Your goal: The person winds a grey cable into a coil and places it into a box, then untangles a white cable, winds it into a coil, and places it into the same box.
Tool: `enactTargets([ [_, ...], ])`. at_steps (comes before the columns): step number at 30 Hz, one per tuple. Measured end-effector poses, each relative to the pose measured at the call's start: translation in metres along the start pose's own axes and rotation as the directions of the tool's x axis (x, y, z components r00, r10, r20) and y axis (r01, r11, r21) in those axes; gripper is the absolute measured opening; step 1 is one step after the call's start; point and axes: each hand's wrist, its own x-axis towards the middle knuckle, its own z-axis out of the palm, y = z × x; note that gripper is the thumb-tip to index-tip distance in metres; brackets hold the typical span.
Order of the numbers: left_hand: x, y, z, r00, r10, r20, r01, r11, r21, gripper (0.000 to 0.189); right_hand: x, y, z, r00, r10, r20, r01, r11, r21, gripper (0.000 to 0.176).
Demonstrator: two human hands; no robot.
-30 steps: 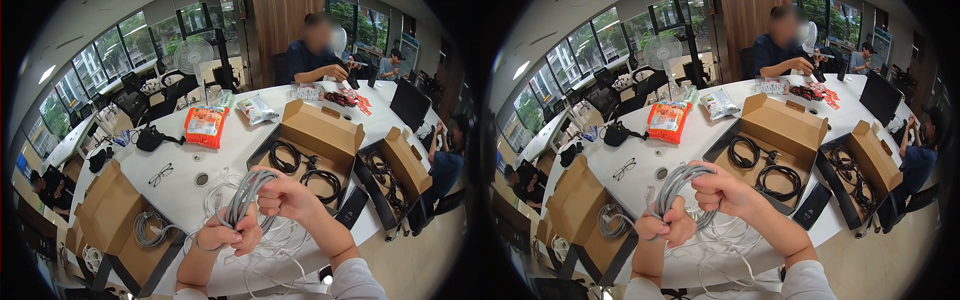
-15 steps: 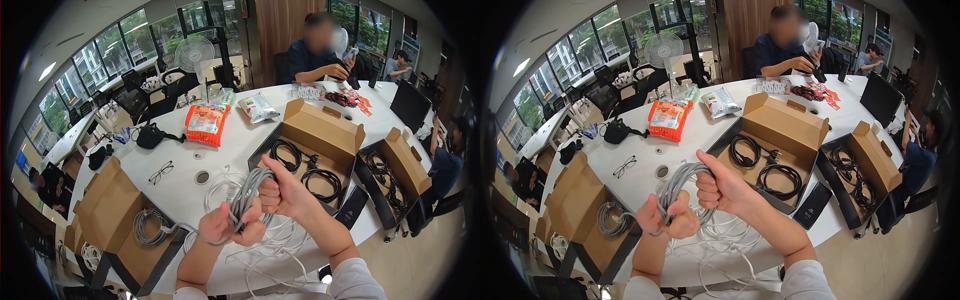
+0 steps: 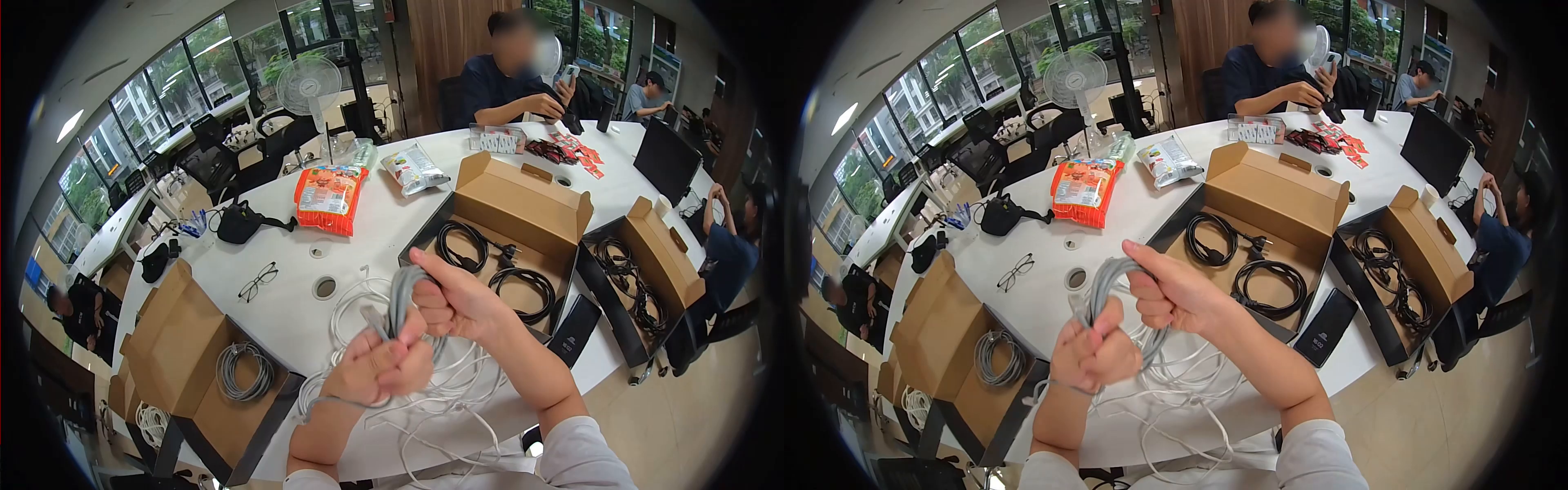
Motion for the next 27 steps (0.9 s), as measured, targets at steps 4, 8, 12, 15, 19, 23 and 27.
enactTargets([
  [4, 0.007, 0.001, -0.021, 0.989, 0.07, -0.131, -0.075, 0.997, -0.029, 0.019, 0.009, 0.004, -0.006, 0.984, -0.177, -0.014, 0.177, 0.983, -0.039, 0.042],
  [8, 0.009, 0.007, -0.031, 0.934, 0.253, -0.253, -0.287, 0.952, -0.107, 0.019, 0.016, 0.017, 0.002, 0.753, -0.651, -0.101, 0.554, 0.708, -0.437, 0.036],
  [12, 0.006, 0.02, -0.04, 0.804, 0.454, -0.385, -0.501, 0.865, -0.026, 0.024, 0.004, 0.027, 0.009, 0.51, -0.841, 0.183, 0.604, 0.199, -0.772, 0.024],
  [15, 0.003, 0.026, -0.051, 0.736, 0.578, -0.352, -0.606, 0.795, 0.038, 0.026, -0.02, 0.026, 0.031, 0.759, -0.573, 0.309, 0.448, 0.116, -0.886, 0.023],
  [19, -0.003, 0.027, -0.043, 0.686, 0.654, -0.318, -0.671, 0.738, 0.071, 0.025, -0.017, 0.048, 0.036, 0.904, -0.323, 0.279, 0.31, 0.05, -0.949, 0.026],
  [23, -0.005, 0.021, -0.033, 0.725, 0.647, -0.237, -0.66, 0.751, 0.031, 0.025, 0.003, 0.058, 0.025, 0.931, -0.247, 0.27, 0.351, 0.395, -0.849, 0.023],
  [27, -0.006, 0.025, -0.035, 0.751, 0.653, -0.1, -0.658, 0.752, -0.027, 0.026, 0.015, 0.056, 0.012, 0.949, -0.193, 0.249, 0.307, 0.751, -0.585, 0.024],
])
